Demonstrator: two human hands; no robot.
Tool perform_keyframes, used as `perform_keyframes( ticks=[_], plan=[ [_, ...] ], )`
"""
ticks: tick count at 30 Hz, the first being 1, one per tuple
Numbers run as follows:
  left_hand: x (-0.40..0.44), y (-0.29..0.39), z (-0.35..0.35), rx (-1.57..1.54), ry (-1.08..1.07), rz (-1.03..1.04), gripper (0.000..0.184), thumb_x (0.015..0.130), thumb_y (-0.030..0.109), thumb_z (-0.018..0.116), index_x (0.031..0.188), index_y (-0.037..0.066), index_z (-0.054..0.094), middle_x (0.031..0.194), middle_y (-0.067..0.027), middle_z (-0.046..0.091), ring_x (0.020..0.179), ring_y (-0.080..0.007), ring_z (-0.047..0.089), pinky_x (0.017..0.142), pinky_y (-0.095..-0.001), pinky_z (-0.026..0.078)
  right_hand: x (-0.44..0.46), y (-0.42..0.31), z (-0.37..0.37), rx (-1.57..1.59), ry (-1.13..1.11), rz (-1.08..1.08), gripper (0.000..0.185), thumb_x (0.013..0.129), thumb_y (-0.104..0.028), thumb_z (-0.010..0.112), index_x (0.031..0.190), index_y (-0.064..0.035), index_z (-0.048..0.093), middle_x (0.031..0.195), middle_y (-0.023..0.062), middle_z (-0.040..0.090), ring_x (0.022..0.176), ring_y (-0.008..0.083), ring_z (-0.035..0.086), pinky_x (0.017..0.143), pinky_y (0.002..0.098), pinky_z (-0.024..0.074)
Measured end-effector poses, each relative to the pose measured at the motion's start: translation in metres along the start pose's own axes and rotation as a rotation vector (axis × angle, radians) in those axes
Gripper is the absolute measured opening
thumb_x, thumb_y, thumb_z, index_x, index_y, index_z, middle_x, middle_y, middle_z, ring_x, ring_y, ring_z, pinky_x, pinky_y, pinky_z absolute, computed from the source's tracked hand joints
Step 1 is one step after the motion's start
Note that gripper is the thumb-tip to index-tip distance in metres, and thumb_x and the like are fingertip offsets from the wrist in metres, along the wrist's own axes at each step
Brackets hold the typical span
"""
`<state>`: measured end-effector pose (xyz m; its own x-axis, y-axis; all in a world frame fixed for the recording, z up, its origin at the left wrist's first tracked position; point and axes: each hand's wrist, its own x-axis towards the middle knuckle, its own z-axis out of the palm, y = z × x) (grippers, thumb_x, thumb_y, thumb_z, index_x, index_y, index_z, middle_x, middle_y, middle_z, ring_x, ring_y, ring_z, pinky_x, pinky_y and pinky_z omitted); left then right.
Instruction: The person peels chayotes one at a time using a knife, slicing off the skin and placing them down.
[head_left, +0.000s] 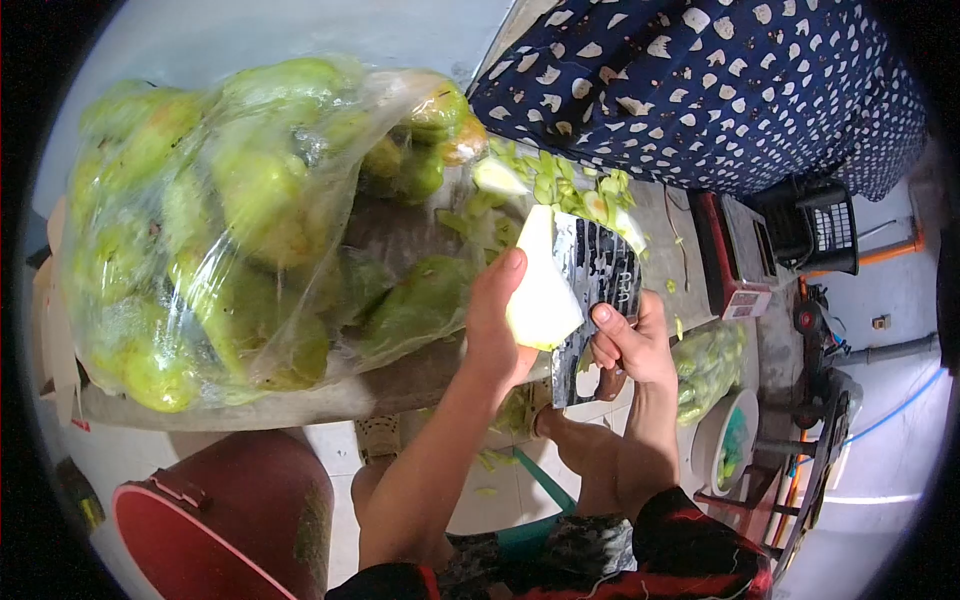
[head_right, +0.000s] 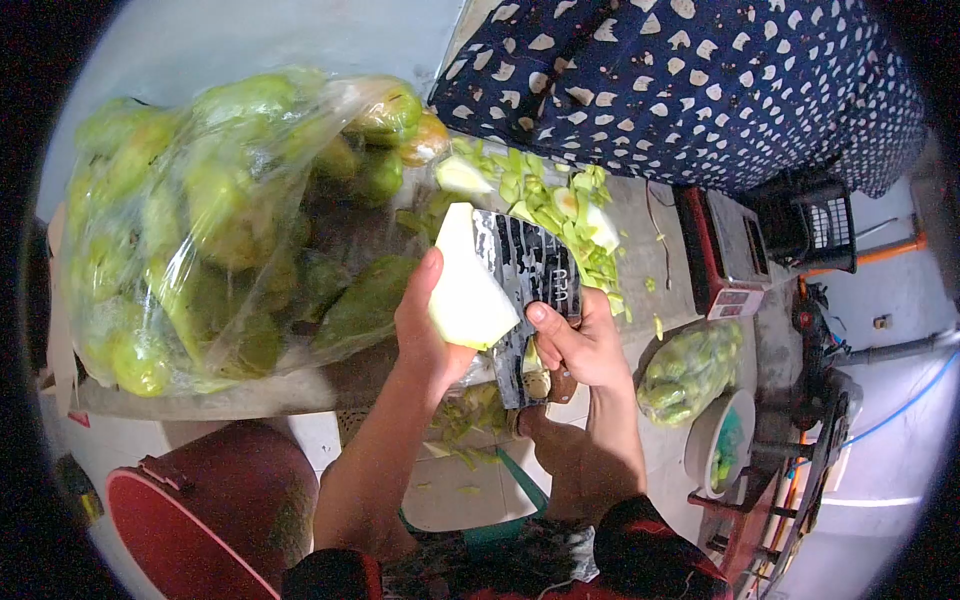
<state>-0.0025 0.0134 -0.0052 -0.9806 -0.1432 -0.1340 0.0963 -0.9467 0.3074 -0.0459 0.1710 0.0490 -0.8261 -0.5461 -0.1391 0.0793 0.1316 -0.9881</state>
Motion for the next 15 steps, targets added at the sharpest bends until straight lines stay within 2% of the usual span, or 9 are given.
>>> perform_keyframes(
  ticks=[2, 8, 15],
  plan=[
    [0.003, 0.002, 0.003, 0.028, -0.009, -0.091, 0.057, 0.091, 0.048, 0.052, 0.127, 0.003, 0.05, 0.113, -0.012, 0.061, 0.103, -0.0261, 0.06, 0.091, -0.0425, 0.047, -0.001, -0.002, -0.003, -0.004, 0.005, 0.008, 0.029, 0.094, -0.021, 0.065, 0.075, -0.0035, 0.051, 0.049, -0.0008, 0.047, 0.039, 0.008, 0.042, 0.037, 0.0248, 0.0352],
    [0.001, -0.012, 0.005, 0.022, -0.003, 0.042, 0.052, 0.092, 0.047, 0.05, 0.122, 0.004, 0.052, 0.106, -0.0106, 0.061, 0.096, -0.0236, 0.061, 0.085, -0.0401, 0.049, -0.001, 0.004, -0.001, 0.016, 0.025, 0.005, 0.033, 0.093, -0.023, 0.065, 0.07, -0.0049, 0.05, 0.048, -0.0007, 0.047, 0.038, 0.0081, 0.043, 0.037, 0.025, 0.0347],
    [0.006, -0.008, -0.001, 0.06, 0.067, -0.049, 0.051, 0.091, 0.048, 0.052, 0.119, 0.006, 0.053, 0.101, -0.0094, 0.062, 0.092, -0.0236, 0.062, 0.082, -0.0404, 0.051, 0.002, 0.005, -0.001, -0.001, 0.001, 0.059, 0.036, 0.094, -0.023, 0.065, 0.067, -0.006, 0.05, 0.047, -0.0009, 0.046, 0.038, 0.0082, 0.043, 0.037, 0.0258, 0.0352]
  ],
)
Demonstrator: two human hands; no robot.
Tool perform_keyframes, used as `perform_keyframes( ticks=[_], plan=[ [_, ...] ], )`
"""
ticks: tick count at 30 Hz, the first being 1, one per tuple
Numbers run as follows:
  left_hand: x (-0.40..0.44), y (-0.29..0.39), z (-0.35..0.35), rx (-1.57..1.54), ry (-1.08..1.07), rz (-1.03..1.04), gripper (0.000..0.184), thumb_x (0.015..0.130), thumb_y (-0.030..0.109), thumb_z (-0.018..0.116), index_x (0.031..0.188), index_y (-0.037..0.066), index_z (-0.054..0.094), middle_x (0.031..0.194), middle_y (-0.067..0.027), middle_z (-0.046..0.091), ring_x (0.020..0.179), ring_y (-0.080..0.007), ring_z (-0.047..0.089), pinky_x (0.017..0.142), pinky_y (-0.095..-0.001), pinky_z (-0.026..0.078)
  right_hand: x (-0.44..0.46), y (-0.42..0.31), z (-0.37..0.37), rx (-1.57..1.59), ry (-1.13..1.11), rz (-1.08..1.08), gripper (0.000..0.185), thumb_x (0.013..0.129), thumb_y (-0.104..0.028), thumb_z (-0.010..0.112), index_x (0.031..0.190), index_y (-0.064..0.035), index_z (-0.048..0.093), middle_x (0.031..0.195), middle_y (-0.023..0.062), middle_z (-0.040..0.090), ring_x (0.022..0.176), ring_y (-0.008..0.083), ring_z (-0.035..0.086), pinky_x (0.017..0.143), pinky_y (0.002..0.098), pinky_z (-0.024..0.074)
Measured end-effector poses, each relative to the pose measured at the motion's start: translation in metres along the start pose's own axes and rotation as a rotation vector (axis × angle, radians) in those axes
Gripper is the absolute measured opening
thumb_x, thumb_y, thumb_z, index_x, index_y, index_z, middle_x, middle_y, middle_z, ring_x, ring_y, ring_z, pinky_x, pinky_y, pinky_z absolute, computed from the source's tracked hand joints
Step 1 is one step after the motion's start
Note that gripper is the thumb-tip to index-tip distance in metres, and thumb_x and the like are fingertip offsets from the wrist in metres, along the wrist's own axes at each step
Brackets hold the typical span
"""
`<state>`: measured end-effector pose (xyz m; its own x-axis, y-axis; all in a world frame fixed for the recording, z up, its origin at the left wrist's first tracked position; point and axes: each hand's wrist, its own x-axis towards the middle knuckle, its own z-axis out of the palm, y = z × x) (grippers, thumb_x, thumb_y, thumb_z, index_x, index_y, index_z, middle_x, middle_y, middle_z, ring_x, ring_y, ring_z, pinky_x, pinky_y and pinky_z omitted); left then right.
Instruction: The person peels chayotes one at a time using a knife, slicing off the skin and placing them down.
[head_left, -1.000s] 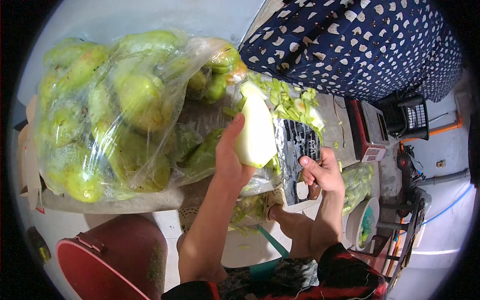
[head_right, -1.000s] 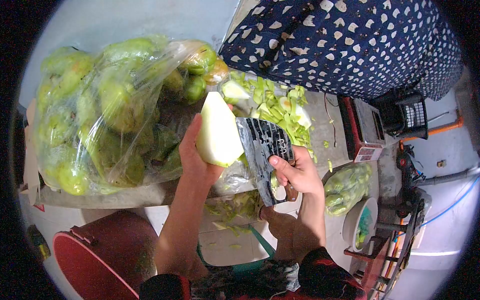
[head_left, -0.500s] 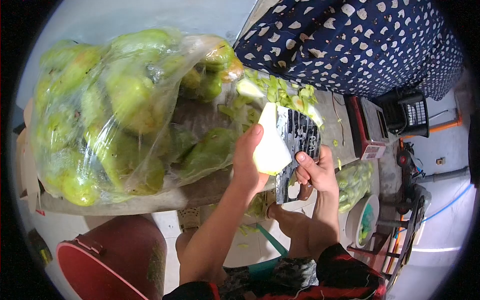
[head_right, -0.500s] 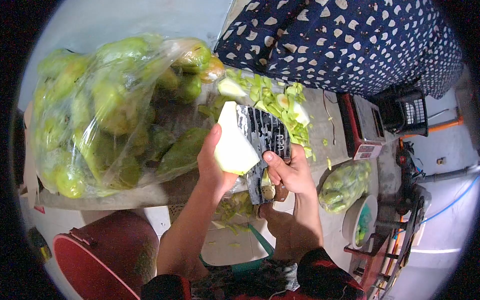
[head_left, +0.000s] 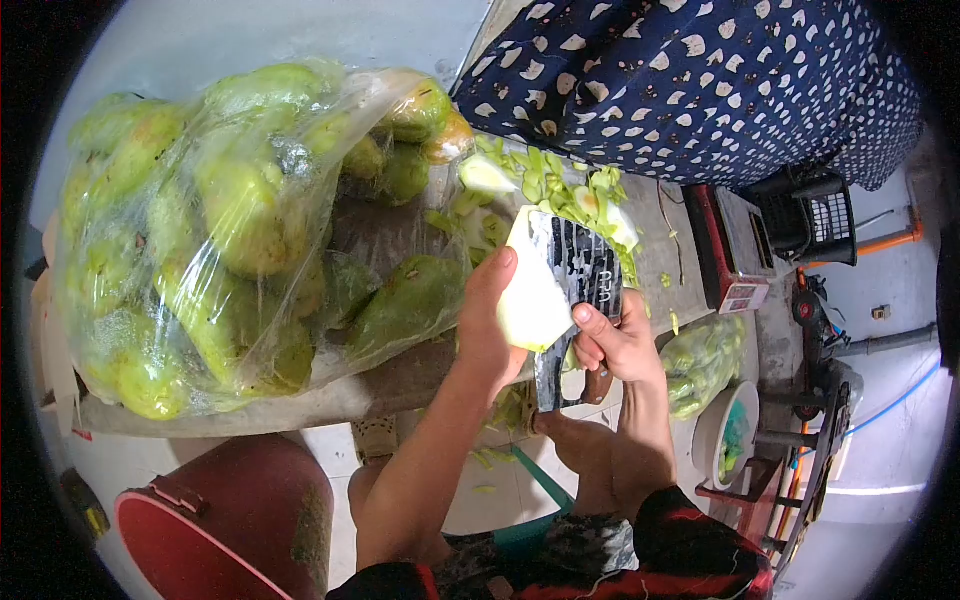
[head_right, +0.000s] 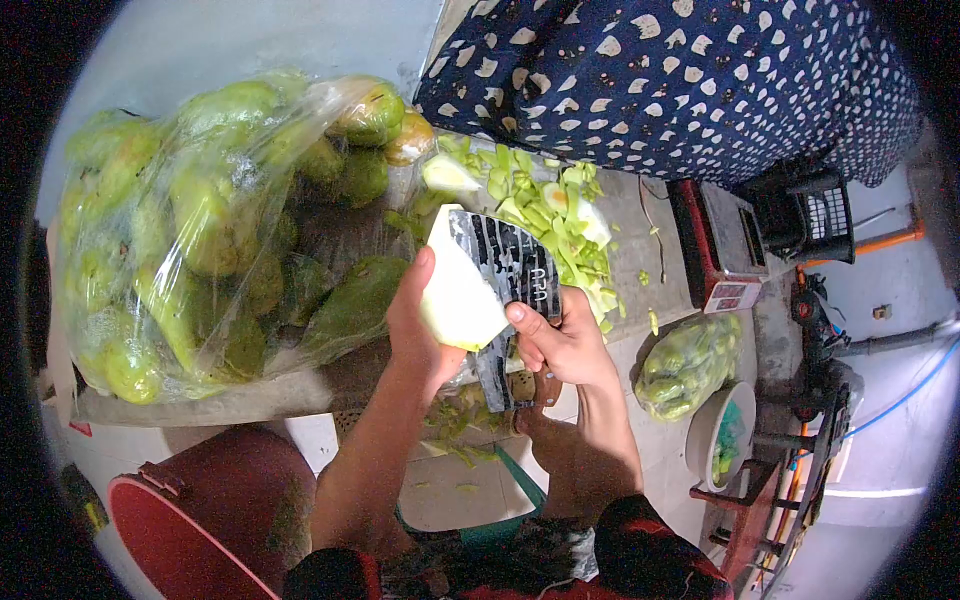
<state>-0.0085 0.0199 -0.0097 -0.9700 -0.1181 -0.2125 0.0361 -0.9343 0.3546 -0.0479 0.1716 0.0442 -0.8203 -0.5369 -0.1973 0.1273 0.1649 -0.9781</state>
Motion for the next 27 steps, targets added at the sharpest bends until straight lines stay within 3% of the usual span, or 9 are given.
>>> perform_keyframes(
  ticks=[6, 11, 16, 19, 20, 21, 22, 24, 27],
  plan=[
    [-0.005, 0.013, 0.003, -0.147, -0.118, -0.083, 0.053, 0.088, 0.043, 0.056, 0.118, 0.0, 0.051, 0.101, -0.0146, 0.062, 0.09, -0.0245, 0.063, 0.08, -0.0398, 0.052, 0.004, 0.004, -0.002, 0.092, -0.063, 0.015, 0.03, 0.091, -0.018, 0.068, 0.069, -0.0045, 0.053, 0.05, -0.0013, 0.049, 0.04, 0.0075, 0.045, 0.037, 0.0251, 0.0351],
    [-0.004, 0.016, 0.002, -0.122, -0.128, -0.057, 0.053, 0.087, 0.042, 0.057, 0.117, -0.001, 0.052, 0.099, -0.0152, 0.063, 0.087, -0.0251, 0.064, 0.079, -0.038, 0.052, 0.006, 0.001, 0.008, -0.107, -0.015, -0.03, 0.017, 0.084, -0.009, 0.075, 0.078, -0.0014, 0.06, 0.055, -0.0018, 0.054, 0.042, 0.0047, 0.044, 0.038, 0.0228, 0.0329],
    [-0.002, 0.015, 0.003, -0.048, -0.075, -0.051, 0.056, 0.086, 0.045, 0.059, 0.117, -0.002, 0.054, 0.099, -0.014, 0.063, 0.086, -0.0244, 0.064, 0.076, -0.037, 0.053, 0.0, -0.013, -0.001, -0.255, 0.045, 0.053, 0.025, 0.074, -0.015, 0.085, 0.08, -0.0022, 0.065, 0.059, -0.004, 0.058, 0.045, 0.0024, 0.046, 0.04, 0.0212, 0.0335],
    [0.002, 0.018, -0.009, 0.073, 0.032, 0.002, 0.062, 0.088, 0.051, 0.058, 0.122, -0.001, 0.052, 0.1, -0.0137, 0.063, 0.09, -0.0242, 0.064, 0.076, -0.0371, 0.053, -0.004, -0.019, -0.007, -0.206, 0.149, -0.029, 0.021, 0.081, -0.015, 0.079, 0.078, -0.0026, 0.063, 0.06, -0.0056, 0.057, 0.048, 0.0021, 0.046, 0.042, 0.0216, 0.0341],
    [0.006, 0.02, -0.014, 0.058, -0.035, 0.111, 0.064, 0.091, 0.055, 0.049, 0.127, 0.002, 0.048, 0.105, -0.0132, 0.062, 0.095, -0.0259, 0.063, 0.078, -0.0404, 0.053, -0.006, -0.02, -0.009, -0.393, 0.213, -0.092, 0.017, 0.086, -0.014, 0.072, 0.081, -0.0013, 0.062, 0.056, 0.0013, 0.058, 0.045, 0.0097, 0.05, 0.044, 0.0264, 0.038],
    [0.01, 0.022, -0.016, 0.045, -0.104, 0.221, 0.066, 0.094, 0.06, 0.041, 0.132, 0.006, 0.045, 0.11, -0.0128, 0.062, 0.1, -0.0276, 0.062, 0.081, -0.0437, 0.053, -0.008, -0.021, -0.001, -0.393, 0.206, -0.098, 0.017, 0.086, -0.014, 0.072, 0.081, -0.0013, 0.062, 0.056, 0.0013, 0.058, 0.045, 0.0097, 0.05, 0.044, 0.0264, 0.038],
    [0.013, 0.023, -0.016, 0.052, -0.031, 0.321, 0.071, 0.093, 0.065, 0.035, 0.135, 0.008, 0.042, 0.112, -0.0135, 0.061, 0.102, -0.0299, 0.062, 0.078, -0.0478, 0.055, -0.011, -0.023, 0.013, -0.615, 0.263, -0.171, 0.017, 0.087, -0.014, 0.07, 0.083, -0.0007, 0.061, 0.056, 0.0069, 0.058, 0.045, 0.0164, 0.052, 0.045, 0.0305, 0.0405],
    [0.014, 0.024, -0.013, 0.003, 0.031, 0.416, 0.072, 0.093, 0.067, 0.034, 0.135, 0.008, 0.041, 0.113, -0.014, 0.061, 0.103, -0.031, 0.062, 0.079, -0.0486, 0.056, -0.021, -0.024, 0.044, -0.942, 0.272, -0.34, 0.015, 0.089, -0.012, 0.063, 0.084, -0.0003, 0.055, 0.057, 0.0193, 0.055, 0.048, 0.0344, 0.056, 0.05, 0.0412, 0.0458],
    [0.011, 0.028, -0.01, 0.0, 0.105, 0.535, 0.076, 0.092, 0.069, 0.034, 0.138, 0.008, 0.037, 0.117, -0.016, 0.059, 0.107, -0.0331, 0.06, 0.082, -0.05, 0.056, -0.034, -0.003, 0.068, -1.059, 0.086, -0.553, 0.02, 0.077, -0.005, 0.066, 0.09, -0.0019, 0.051, 0.075, 0.0157, 0.054, 0.063, 0.0336, 0.059, 0.055, 0.0411, 0.0488]
  ],
)
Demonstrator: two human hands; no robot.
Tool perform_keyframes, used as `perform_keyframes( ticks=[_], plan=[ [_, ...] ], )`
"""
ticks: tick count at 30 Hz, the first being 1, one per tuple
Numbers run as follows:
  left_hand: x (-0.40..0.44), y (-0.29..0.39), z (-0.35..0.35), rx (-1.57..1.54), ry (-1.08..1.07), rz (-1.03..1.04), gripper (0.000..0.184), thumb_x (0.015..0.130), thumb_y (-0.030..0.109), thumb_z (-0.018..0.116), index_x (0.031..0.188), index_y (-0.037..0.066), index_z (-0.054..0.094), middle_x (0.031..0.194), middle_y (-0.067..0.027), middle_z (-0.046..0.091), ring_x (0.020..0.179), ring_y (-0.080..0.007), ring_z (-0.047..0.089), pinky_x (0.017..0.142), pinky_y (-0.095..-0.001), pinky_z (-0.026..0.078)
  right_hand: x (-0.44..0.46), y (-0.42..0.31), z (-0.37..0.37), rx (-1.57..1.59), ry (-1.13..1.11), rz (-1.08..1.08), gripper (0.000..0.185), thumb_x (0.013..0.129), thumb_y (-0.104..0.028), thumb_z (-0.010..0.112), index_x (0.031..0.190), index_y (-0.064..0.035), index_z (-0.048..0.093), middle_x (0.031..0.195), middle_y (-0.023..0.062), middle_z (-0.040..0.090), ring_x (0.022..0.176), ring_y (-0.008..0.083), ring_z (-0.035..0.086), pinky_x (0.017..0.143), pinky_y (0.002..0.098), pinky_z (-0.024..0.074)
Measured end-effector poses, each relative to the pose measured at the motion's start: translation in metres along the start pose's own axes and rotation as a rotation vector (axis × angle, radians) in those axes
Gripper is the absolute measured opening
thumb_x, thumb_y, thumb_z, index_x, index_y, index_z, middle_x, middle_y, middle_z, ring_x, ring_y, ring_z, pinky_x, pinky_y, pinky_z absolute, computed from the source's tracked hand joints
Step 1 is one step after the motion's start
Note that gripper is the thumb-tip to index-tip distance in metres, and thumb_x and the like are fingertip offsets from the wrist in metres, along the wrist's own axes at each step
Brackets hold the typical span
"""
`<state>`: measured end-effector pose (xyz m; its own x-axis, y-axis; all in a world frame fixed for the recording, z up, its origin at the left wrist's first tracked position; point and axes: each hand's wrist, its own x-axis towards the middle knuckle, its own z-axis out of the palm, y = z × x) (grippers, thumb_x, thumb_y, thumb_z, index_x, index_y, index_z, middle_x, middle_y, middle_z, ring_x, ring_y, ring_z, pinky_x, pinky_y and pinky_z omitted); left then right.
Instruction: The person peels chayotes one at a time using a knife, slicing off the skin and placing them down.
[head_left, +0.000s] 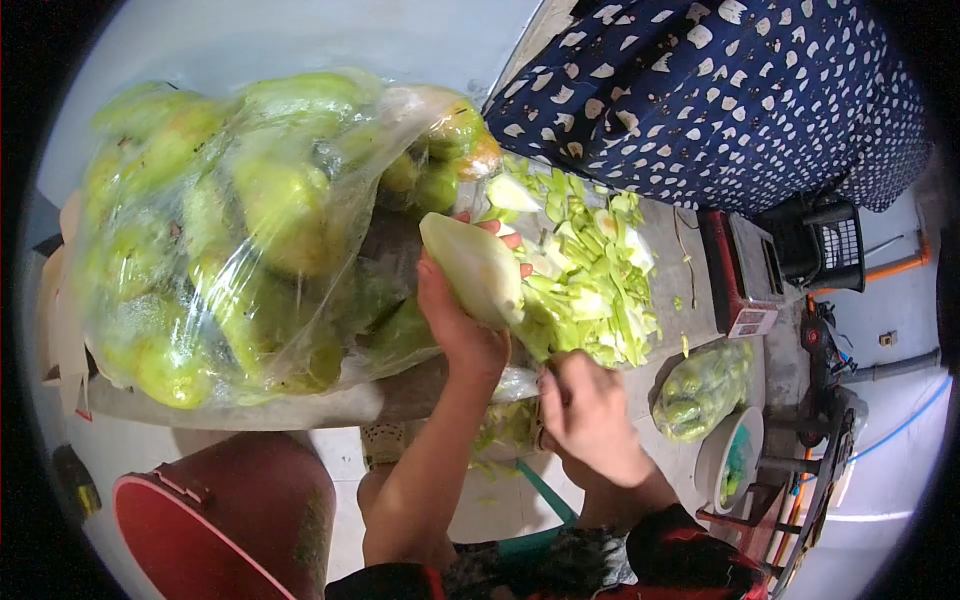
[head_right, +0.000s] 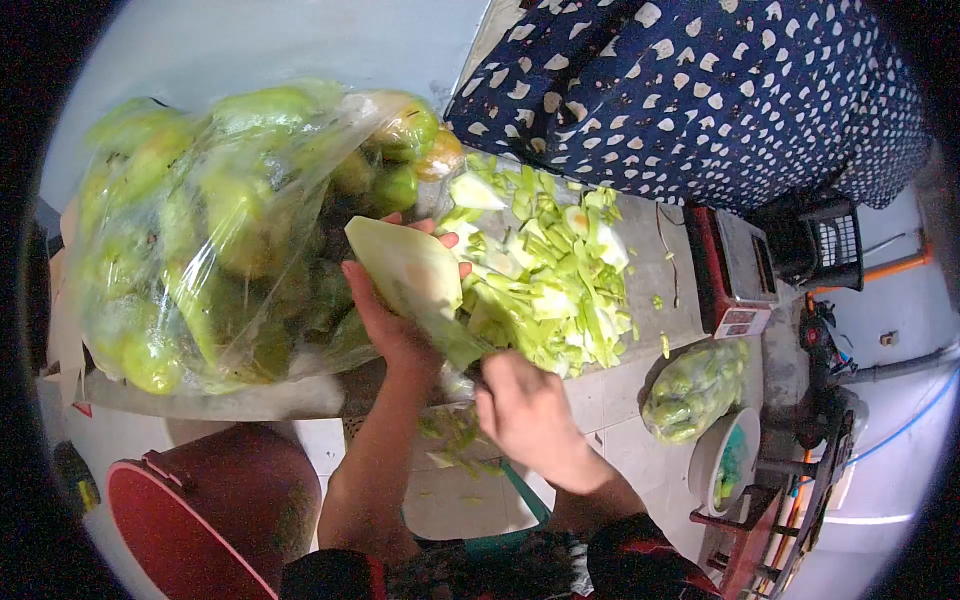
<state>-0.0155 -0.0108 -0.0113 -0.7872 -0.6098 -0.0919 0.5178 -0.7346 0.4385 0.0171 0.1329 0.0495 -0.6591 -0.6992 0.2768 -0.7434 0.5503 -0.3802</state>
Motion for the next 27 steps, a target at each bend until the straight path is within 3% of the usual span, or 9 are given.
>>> perform_keyframes(
  ticks=[2, 8, 14, 27],
  plan=[
    [-0.006, 0.002, 0.007, 0.025, 0.028, 0.114, 0.072, 0.096, 0.06, 0.036, 0.133, -0.001, 0.039, 0.114, -0.0185, 0.059, 0.098, -0.0277, 0.063, 0.078, -0.0401, 0.056, -0.003, -0.007, 0.003, -0.032, -0.019, -0.014, 0.027, 0.072, -0.004, 0.067, 0.093, -0.0019, 0.05, 0.08, 0.0151, 0.053, 0.066, 0.0329, 0.059, 0.056, 0.0406, 0.0492],
    [-0.005, -0.002, -0.003, 0.054, -0.014, 0.229, 0.07, 0.097, 0.057, 0.036, 0.125, -0.007, 0.041, 0.114, -0.021, 0.058, 0.097, -0.0269, 0.063, 0.077, -0.038, 0.056, -0.01, -0.021, 0.003, -0.087, -0.009, -0.114, 0.042, 0.06, -0.004, 0.069, 0.098, -0.0008, 0.052, 0.084, 0.0129, 0.05, 0.068, 0.03, 0.06, 0.058, 0.039, 0.049],
    [-0.003, -0.001, -0.006, 0.036, -0.038, 0.272, 0.062, 0.098, 0.05, 0.037, 0.125, -0.006, 0.041, 0.114, -0.02, 0.057, 0.099, -0.0255, 0.061, 0.079, -0.037, 0.055, -0.009, -0.021, 0.007, -0.096, 0.007, -0.152, 0.046, 0.058, -0.005, 0.07, 0.1, 0.0004, 0.053, 0.082, 0.0126, 0.049, 0.066, 0.0285, 0.059, 0.056, 0.0375, 0.0485],
    [-0.008, -0.007, -0.003, 0.067, -0.033, 0.21, 0.066, 0.097, 0.055, 0.038, 0.124, -0.004, 0.042, 0.112, -0.0185, 0.056, 0.097, -0.0248, 0.061, 0.075, -0.0353, 0.055, -0.013, -0.007, 0.013, -0.14, 0.022, -0.152, 0.046, 0.057, -0.009, 0.073, 0.099, -0.0019, 0.054, 0.086, 0.0114, 0.051, 0.063, 0.0273, 0.059, 0.051, 0.0375, 0.0493]
  ],
)
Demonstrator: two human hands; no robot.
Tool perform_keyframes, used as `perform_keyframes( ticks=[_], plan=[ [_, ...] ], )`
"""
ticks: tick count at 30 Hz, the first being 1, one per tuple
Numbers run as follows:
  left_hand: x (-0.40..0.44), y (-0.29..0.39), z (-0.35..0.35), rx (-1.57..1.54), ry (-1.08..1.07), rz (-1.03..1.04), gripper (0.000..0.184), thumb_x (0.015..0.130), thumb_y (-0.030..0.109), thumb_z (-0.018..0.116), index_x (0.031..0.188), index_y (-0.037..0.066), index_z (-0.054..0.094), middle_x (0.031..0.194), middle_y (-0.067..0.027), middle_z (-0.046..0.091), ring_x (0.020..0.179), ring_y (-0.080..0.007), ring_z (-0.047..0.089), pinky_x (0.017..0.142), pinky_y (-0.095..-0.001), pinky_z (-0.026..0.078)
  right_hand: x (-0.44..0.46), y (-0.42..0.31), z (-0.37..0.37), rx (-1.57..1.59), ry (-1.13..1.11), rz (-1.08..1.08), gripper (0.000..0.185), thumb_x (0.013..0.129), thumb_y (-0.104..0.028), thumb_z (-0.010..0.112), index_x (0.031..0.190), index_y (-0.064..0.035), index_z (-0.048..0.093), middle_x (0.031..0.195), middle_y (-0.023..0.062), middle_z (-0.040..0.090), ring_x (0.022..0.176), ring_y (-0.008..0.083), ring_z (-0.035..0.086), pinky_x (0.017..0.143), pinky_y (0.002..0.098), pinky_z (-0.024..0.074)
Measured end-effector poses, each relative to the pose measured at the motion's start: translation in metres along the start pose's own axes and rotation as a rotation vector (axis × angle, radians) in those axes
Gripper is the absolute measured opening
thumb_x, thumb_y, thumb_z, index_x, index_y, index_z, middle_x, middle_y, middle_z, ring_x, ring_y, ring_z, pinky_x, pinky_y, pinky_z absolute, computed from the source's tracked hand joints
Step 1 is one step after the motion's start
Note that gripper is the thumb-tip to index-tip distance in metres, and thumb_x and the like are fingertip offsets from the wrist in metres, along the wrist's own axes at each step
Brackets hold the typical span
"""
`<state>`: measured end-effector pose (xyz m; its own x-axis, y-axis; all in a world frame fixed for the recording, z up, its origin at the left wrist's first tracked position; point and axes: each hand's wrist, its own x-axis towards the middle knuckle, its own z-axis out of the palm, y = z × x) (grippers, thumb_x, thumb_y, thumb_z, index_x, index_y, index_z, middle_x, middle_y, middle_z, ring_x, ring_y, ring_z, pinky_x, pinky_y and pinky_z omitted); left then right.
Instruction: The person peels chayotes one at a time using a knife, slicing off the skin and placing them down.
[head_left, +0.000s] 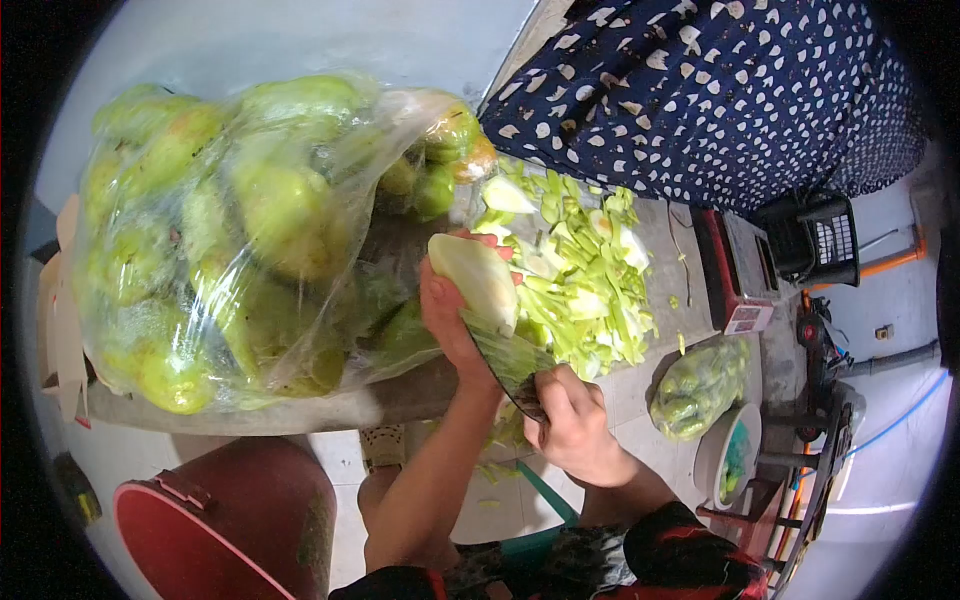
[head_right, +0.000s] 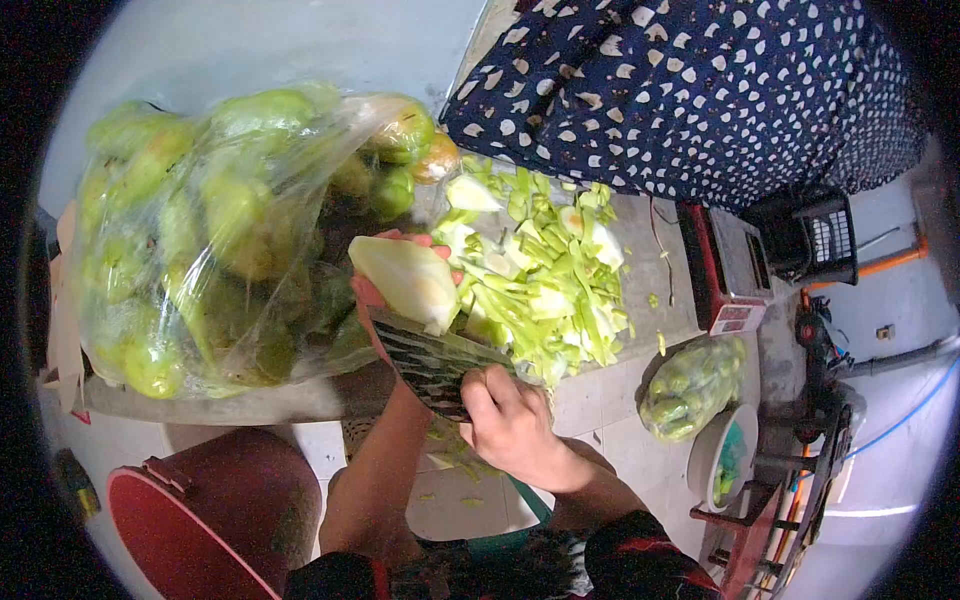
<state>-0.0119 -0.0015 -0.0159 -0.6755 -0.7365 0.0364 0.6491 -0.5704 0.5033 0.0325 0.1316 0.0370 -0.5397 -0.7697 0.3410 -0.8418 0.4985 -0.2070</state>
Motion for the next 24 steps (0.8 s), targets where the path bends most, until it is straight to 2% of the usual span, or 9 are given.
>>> perform_keyframes(
  ticks=[9, 11, 15, 17, 21, 23, 24],
  plan=[
    [0.006, 0.004, 0.001, -0.063, -0.027, -0.001, 0.065, 0.096, 0.057, 0.039, 0.123, -0.002, 0.043, 0.11, -0.0184, 0.056, 0.095, -0.0257, 0.062, 0.073, -0.0367, 0.056, 0.001, -0.004, -0.01, -0.002, -0.072, 0.047, 0.044, 0.06, -0.009, 0.072, 0.099, -0.0023, 0.053, 0.083, 0.0112, 0.05, 0.064, 0.0289, 0.06, 0.052, 0.039, 0.0508],
    [0.008, 0.009, 0.004, -0.148, 0.024, -0.01, 0.063, 0.096, 0.056, 0.041, 0.122, -0.001, 0.044, 0.109, -0.0174, 0.056, 0.095, -0.0259, 0.062, 0.073, -0.0364, 0.056, 0.001, -0.003, -0.008, -0.004, -0.079, 0.036, 0.042, 0.061, -0.008, 0.072, 0.099, -0.0022, 0.053, 0.083, 0.0114, 0.05, 0.064, 0.0292, 0.06, 0.052, 0.0394, 0.051],
    [0.008, 0.006, -0.003, -0.086, 0.042, -0.01, 0.062, 0.096, 0.056, 0.042, 0.121, -0.001, 0.044, 0.108, -0.0169, 0.056, 0.095, -0.0258, 0.062, 0.073, -0.0363, 0.056, 0.002, -0.003, -0.005, 0.004, -0.071, 0.057, 0.038, 0.064, -0.007, 0.069, 0.098, -0.0019, 0.053, 0.082, 0.0123, 0.049, 0.063, 0.0303, 0.06, 0.051, 0.0402, 0.0508],
    [0.009, -0.002, -0.02, -0.201, -0.112, -0.044, 0.058, 0.096, 0.053, 0.046, 0.13, 0.007, 0.041, 0.12, -0.0188, 0.053, 0.108, -0.0348, 0.056, 0.083, -0.0501, 0.055, 0.003, -0.002, -0.002, 0.01, -0.055, 0.061, 0.037, 0.064, -0.007, 0.069, 0.097, -0.0018, 0.052, 0.082, 0.0127, 0.049, 0.062, 0.031, 0.06, 0.051, 0.0405, 0.0506],
    [-0.008, -0.013, -0.01, -0.168, -0.166, -0.127, 0.056, 0.096, 0.051, 0.046, 0.131, 0.007, 0.04, 0.121, -0.019, 0.053, 0.11, -0.0354, 0.056, 0.083, -0.0512, 0.055, 0.006, 0.001, 0.001, 0.032, 0.012, 0.111, 0.037, 0.065, -0.006, 0.067, 0.098, -0.0016, 0.051, 0.082, 0.0142, 0.049, 0.058, 0.0332, 0.058, 0.05, 0.0415, 0.0502],
    [-0.012, -0.006, 0.011, -0.018, -0.001, -0.066, 0.061, 0.097, 0.056, 0.04, 0.118, 0.0, 0.047, 0.108, -0.0139, 0.057, 0.094, -0.0211, 0.061, 0.075, -0.0329, 0.054, 0.007, 0.002, 0.0, 0.032, 0.014, 0.113, 0.037, 0.065, -0.005, 0.067, 0.098, -0.0015, 0.051, 0.083, 0.0145, 0.049, 0.058, 0.0337, 0.058, 0.05, 0.0419, 0.0502],
    [-0.012, -0.006, 0.012, -0.016, -0.002, -0.071, 0.061, 0.097, 0.056, 0.04, 0.118, 0.0, 0.047, 0.108, -0.0139, 0.057, 0.094, -0.0211, 0.061, 0.075, -0.0329, 0.054, 0.006, 0.002, -0.001, 0.036, 0.012, 0.114, 0.037, 0.065, -0.005, 0.067, 0.099, -0.0015, 0.051, 0.083, 0.0149, 0.049, 0.057, 0.0343, 0.058, 0.051, 0.0423, 0.0502]
  ],
)
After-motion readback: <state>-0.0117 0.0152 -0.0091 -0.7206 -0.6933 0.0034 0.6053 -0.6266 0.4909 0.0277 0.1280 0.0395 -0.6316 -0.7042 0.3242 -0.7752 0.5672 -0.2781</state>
